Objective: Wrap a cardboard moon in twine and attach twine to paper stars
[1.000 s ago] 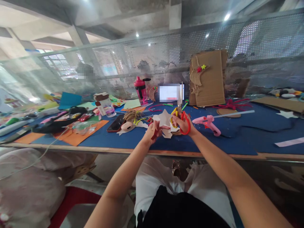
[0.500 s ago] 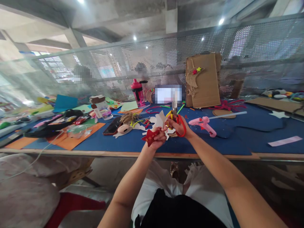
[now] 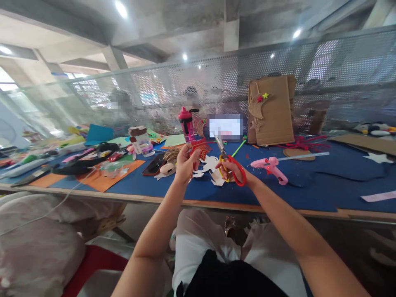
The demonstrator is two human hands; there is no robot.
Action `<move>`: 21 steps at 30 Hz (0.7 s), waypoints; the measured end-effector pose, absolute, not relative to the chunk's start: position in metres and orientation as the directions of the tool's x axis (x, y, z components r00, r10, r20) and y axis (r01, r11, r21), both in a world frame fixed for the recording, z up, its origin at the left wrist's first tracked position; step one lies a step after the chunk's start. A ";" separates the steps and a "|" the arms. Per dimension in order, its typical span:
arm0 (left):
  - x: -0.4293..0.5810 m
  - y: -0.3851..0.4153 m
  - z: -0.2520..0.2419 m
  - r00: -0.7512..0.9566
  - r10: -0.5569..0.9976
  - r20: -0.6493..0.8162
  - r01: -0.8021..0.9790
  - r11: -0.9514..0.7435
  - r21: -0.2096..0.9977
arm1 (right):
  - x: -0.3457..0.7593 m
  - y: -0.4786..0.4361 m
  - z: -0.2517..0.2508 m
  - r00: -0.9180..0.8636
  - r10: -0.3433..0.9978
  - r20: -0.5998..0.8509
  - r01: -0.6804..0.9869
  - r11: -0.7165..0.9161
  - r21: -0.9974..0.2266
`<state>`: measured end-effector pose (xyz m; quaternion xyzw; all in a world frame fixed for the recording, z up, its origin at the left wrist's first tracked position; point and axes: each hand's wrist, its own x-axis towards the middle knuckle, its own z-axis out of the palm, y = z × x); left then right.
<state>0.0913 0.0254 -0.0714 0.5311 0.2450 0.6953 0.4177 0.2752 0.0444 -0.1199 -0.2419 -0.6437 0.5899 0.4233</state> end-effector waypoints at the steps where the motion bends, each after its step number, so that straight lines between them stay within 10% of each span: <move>1: 0.091 0.025 -0.069 -0.091 0.833 0.545 -0.304 -0.545 0.782 | 0.275 0.043 -0.121 -0.544 0.796 0.264 -0.172 0.202 -0.964; 21: 0.096 0.023 -0.061 -0.149 0.783 0.604 -0.150 -0.622 0.769 | 0.276 0.044 -0.135 -0.605 0.717 0.346 -0.036 0.410 -0.912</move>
